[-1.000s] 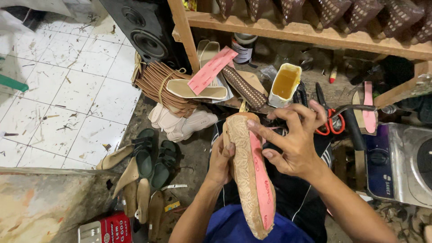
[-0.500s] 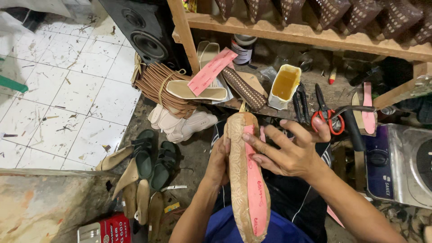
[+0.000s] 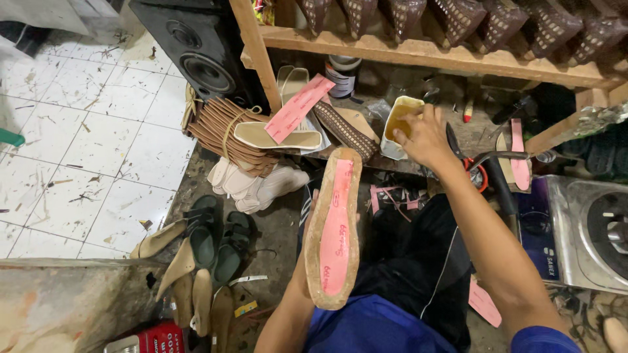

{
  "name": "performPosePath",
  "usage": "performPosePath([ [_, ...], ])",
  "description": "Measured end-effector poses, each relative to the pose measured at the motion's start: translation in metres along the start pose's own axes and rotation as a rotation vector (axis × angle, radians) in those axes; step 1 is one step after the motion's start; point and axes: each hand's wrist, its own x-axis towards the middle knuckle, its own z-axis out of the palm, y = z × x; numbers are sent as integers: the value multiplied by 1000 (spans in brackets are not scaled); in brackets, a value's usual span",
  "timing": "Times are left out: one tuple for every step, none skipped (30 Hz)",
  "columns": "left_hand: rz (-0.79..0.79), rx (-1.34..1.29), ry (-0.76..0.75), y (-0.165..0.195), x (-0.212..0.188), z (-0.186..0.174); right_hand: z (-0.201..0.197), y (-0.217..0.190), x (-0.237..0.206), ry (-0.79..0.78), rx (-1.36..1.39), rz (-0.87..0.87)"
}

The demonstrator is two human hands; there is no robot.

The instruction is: The person sits at a workbench, cuts a strip of pink tape with scissors, and presses the tape onto the sole of a shoe. They then apply glue from a container onto the sole of a brown perforated shoe upper and press the glued surfaces together by hand.

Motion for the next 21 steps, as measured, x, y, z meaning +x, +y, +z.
performPosePath([
  [8,17,2,0,0,1,10,7,-2,-2,-83,-51],
  [24,31,6,1,-2,2,16,13,-4,0,-168,-103],
  [45,51,7,2,-5,5,18,14,-6,-45,-203,-82],
  [63,71,8,3,-8,7,18,15,-10,-93,-235,-60],
  [82,95,9,4,-11,11,19,18,-13,-140,-268,-38],
  [101,115,11,5,-13,16,15,16,-14,-87,-236,-21],
  [121,141,13,5,-15,22,8,12,-16,-38,-204,0],
  [149,172,15,5,-15,28,-1,4,-19,13,-174,23],
  [187,214,25,6,-15,35,-10,-7,-22,-13,-130,63],
  [225,256,35,5,-15,42,-20,-19,-24,-34,-89,105],
  [274,305,44,5,-14,50,-33,-32,-24,-52,-48,145],
  [327,370,78,4,-14,58,-49,-48,-29,46,183,131],
  [368,430,122,3,-15,64,-64,-66,-38,136,415,118],
  [386,482,171,0,-17,71,-77,-87,-49,190,478,20],
  [392,483,181,-3,-20,76,-88,-107,-60,247,541,-79],
  [397,488,183,-5,-20,81,-97,-128,-70,254,505,-147],
  [404,494,178,-6,-19,85,-102,-147,-76,266,466,-219],
  [408,480,165,-7,-18,88,-105,-161,-77,242,493,-235],
  [411,463,157,-8,-17,89,-108,-173,-80,214,524,-249],
  [416,446,150,-9,-17,90,-110,-182,-81,184,555,-264],
  [442,447,112,-9,-16,90,-110,-189,-81,176,515,-247],
])
